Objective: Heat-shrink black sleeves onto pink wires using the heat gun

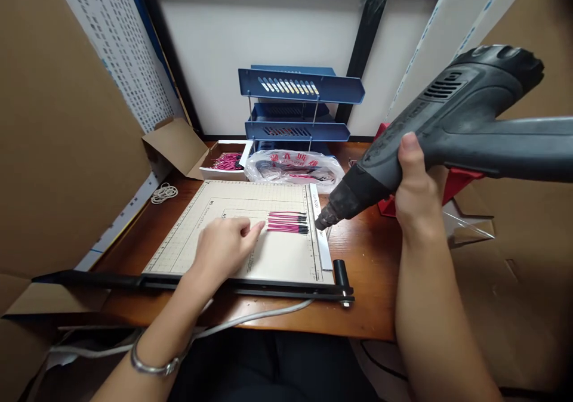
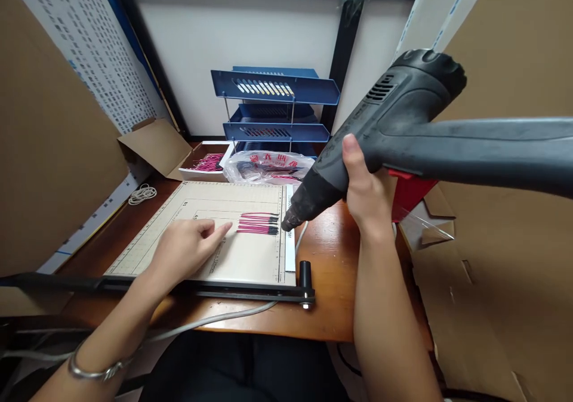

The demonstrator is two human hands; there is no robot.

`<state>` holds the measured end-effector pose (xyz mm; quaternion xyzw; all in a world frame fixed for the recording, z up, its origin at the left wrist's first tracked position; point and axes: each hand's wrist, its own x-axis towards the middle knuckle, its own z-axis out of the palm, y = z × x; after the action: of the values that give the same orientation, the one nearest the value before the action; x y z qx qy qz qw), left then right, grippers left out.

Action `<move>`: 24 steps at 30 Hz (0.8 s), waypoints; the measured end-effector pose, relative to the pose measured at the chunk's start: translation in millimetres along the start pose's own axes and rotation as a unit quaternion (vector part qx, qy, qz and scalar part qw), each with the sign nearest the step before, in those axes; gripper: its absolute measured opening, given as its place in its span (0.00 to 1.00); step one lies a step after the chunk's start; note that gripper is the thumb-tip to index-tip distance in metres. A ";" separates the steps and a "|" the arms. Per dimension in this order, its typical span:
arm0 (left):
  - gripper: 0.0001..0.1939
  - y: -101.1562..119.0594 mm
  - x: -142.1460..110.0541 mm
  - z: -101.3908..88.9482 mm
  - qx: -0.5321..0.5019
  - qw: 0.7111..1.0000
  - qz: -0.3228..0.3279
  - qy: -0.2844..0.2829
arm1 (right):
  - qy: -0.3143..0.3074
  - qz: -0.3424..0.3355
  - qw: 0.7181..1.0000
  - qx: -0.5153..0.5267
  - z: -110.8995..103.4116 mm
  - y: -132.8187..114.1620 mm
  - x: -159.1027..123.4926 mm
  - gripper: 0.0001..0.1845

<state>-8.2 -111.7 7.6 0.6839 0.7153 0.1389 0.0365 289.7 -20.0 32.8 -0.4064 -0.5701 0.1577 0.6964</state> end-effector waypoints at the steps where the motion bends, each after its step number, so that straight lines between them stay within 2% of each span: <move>1: 0.30 5.8 3.9 1.6 0.009 1.000 -0.003 -0.011 | 0.038 0.002 0.999 0.002 1.6 -3.0 -2.8 0.27; 3: 0.31 15.1 10.0 4.3 0.026 0.999 -0.010 -0.024 | 0.093 0.014 0.996 0.000 4.5 -7.8 -7.7 0.26; 4: 0.31 18.1 12.0 5.4 0.033 0.999 -0.012 -0.030 | 0.101 0.018 0.995 -0.004 5.3 -9.2 -9.7 0.26; 12: 0.30 16.1 14.3 8.7 0.052 0.996 -0.027 -0.061 | 0.117 0.021 0.993 -0.024 -0.6 -2.1 -15.3 0.28; 16: 0.30 14.1 15.7 8.3 0.033 0.996 -0.028 -0.073 | 0.105 0.016 0.994 -0.032 0.6 0.9 -15.8 0.27; 21: 0.32 8.0 14.6 7.7 0.023 0.997 -0.030 -0.065 | 0.131 0.025 0.990 -0.038 4.1 0.4 -16.8 0.27; 24: 0.33 1.1 8.9 4.3 0.032 0.997 -0.039 -0.060 | 0.118 0.019 0.993 -0.018 3.3 1.4 -16.5 0.27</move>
<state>-6.7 -102.2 4.9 0.6633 0.7421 0.0725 0.0630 282.0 -29.1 20.8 -0.4456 -0.4789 0.1118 0.7481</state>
